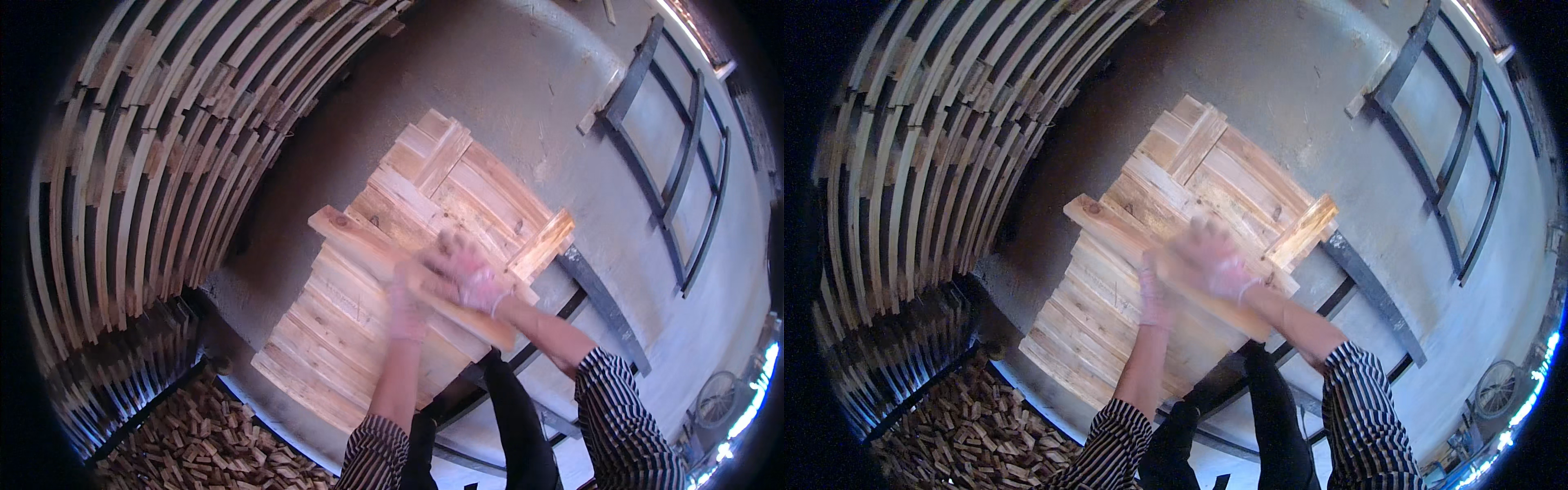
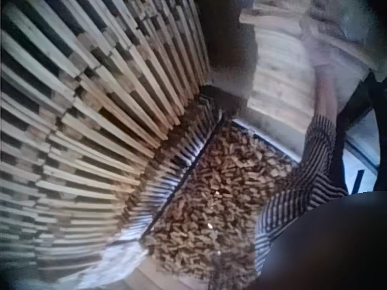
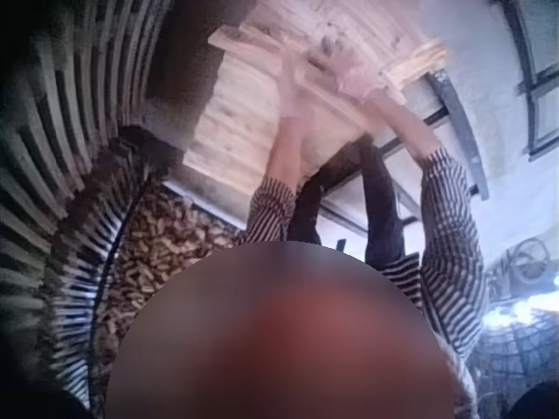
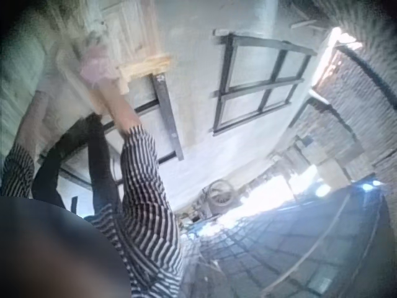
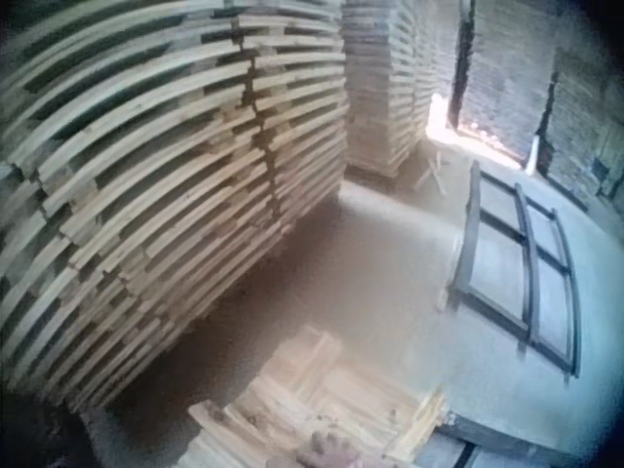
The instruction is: The person picks up wooden planks from a large pile and places them onto a metal frame on the floor. They arrange the planks in layers, alternating the orientation of the wood to create a stable stack. The person wears pink gloves and uses both hands to handle the lumber.
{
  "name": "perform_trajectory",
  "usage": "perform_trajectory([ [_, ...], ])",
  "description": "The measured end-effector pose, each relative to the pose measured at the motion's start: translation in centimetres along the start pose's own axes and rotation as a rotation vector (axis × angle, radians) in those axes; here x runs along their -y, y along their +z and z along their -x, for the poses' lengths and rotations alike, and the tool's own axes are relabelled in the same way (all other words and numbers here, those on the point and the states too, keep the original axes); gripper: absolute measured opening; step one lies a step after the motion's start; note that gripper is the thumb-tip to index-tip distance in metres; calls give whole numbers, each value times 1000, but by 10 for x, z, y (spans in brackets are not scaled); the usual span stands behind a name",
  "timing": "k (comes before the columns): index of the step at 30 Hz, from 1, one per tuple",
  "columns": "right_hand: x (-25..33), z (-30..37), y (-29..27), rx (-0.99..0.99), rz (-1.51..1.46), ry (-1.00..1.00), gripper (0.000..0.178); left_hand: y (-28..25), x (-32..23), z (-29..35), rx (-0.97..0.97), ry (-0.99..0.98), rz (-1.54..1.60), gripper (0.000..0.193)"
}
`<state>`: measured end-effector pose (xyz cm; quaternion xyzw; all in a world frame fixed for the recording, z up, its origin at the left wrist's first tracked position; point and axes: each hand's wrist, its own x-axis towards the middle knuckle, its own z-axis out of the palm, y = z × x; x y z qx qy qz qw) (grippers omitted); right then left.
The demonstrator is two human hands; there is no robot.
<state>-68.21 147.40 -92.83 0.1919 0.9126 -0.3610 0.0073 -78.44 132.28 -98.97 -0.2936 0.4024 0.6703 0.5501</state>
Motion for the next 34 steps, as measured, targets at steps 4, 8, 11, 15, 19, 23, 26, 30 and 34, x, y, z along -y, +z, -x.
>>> perform_trajectory([
  [4, 22, -1, -51, 348, -403, 339, 81, 13, 6, -9, 566, 5, -173, 87],
  [8, -85, 2, -77, -44, 60, 272, 79, 57, -6, 9, -27, 266, -1752, 122],
  [11, -105, -6, -52, -15, 185, 329, 71, 24, -16, 23, -134, 246, -2076, 138],
  [15, -101, 4, -33, 45, 361, 186, 67, 39, -8, 26, -143, 311, -2101, 131],
  [19, -90, 6, -51, 201, 469, 280, 74, 41, -61, 41, 96, 296, -1899, 110],
  [23, 10, 12, -23, 558, 542, 211, 83, -9, -111, 155, -148, 451, -1601, 95],
  [26, 15, 1, -26, 610, 392, 71, 111, 71, -196, 302, 130, 533, -1330, 91],
  [30, 204, 10, -18, 768, 42, -63, 111, 60, -251, 533, -232, 977, -1656, 87],
  [34, 433, -10, -54, 735, 27, -446, 108, 106, -267, 752, -205, 1459, -1411, 75],
])
